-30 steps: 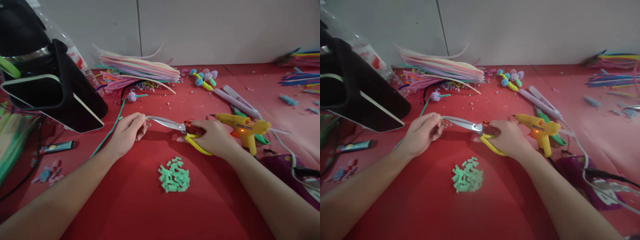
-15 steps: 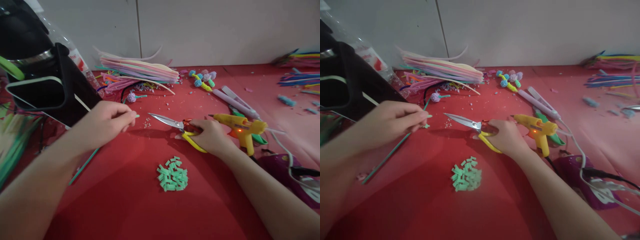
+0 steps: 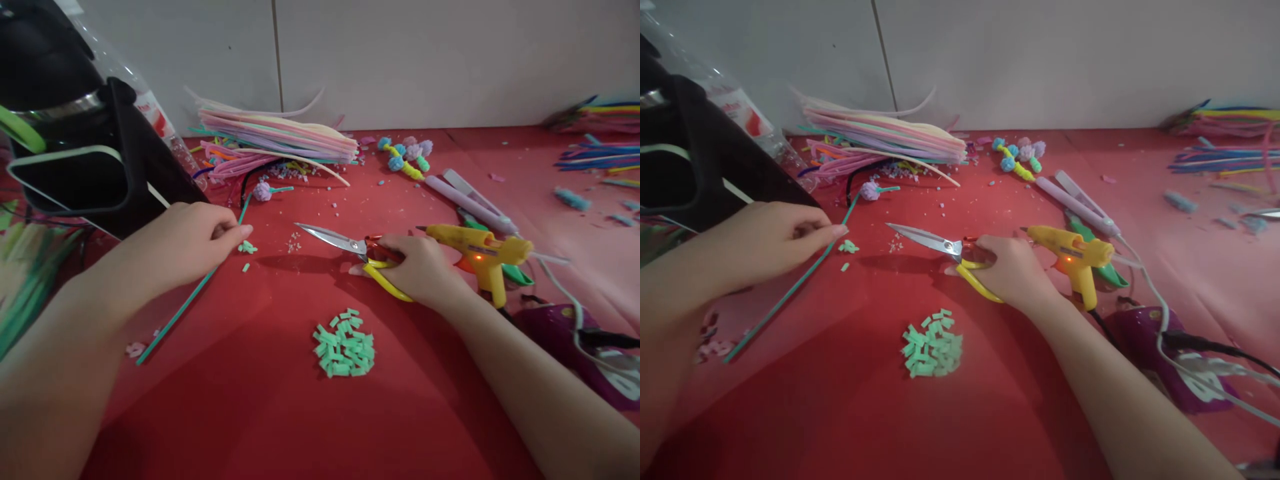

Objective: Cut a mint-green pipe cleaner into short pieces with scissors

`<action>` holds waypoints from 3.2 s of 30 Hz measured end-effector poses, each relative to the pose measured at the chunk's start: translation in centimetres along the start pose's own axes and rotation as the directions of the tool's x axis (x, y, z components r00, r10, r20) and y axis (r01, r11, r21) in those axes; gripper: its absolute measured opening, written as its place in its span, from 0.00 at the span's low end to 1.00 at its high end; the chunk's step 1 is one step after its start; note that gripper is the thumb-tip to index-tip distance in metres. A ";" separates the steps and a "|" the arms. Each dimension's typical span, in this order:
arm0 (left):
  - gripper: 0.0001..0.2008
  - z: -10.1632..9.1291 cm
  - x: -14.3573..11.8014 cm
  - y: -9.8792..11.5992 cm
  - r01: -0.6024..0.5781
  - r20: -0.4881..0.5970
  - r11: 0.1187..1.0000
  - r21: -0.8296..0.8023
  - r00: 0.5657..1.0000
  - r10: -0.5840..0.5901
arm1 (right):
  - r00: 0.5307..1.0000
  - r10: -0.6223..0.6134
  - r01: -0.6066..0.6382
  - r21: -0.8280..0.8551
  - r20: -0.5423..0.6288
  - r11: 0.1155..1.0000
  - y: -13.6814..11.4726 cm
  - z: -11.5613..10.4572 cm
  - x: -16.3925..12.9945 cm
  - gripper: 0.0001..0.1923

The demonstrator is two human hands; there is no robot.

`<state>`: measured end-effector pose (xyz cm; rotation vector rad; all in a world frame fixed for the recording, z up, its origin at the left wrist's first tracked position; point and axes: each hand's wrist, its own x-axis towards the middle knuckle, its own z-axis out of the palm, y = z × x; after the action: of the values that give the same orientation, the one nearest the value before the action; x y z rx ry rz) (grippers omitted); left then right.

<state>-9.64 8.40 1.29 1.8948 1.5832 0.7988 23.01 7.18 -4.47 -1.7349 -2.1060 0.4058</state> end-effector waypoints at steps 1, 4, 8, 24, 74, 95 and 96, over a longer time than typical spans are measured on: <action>0.10 0.3 -0.5 1.0 -0.062 0.147 0.989 0.137 0.988 0.042 | 1.000 0.007 -0.007 0.003 0.005 1.000 -0.1 0.0 0.0 0.34; 0.05 1.9 -2.2 3.9 -0.264 0.482 0.958 0.109 0.857 0.182 | 1.000 0.016 -0.016 0.008 0.020 1.000 -0.2 -0.1 0.0 0.35; 0.07 4.6 -4.0 5.6 -0.366 0.661 0.930 0.044 0.709 0.247 | 0.999 0.027 -0.027 0.004 0.028 1.000 -0.1 -0.1 0.1 0.34; 0.06 6.8 -4.2 6.2 -0.308 0.738 0.950 0.060 0.654 0.165 | 1.000 -0.005 0.005 0.002 -0.009 1.000 0.2 0.2 0.2 0.33; 0.12 9.7 -1.5 1.3 0.172 0.073 0.595 -0.785 0.980 -0.187 | 0.998 0.006 -0.003 0.039 -0.066 0.999 0.2 0.3 -0.3 0.32; 0.14 9.4 -1.3 1.5 0.197 0.064 0.563 -0.803 0.967 -0.247 | 0.999 -0.042 0.042 0.020 0.027 0.999 0.2 0.0 0.0 0.32; 0.14 9.4 -1.3 1.5 0.196 0.066 0.560 -0.805 0.968 -0.243 | 0.999 -0.039 0.038 0.017 0.029 0.999 0.2 0.0 0.0 0.32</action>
<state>-1.89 6.62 -4.14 0.9781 1.1205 1.1982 23.23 7.21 -4.57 -1.6859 -2.1470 0.4395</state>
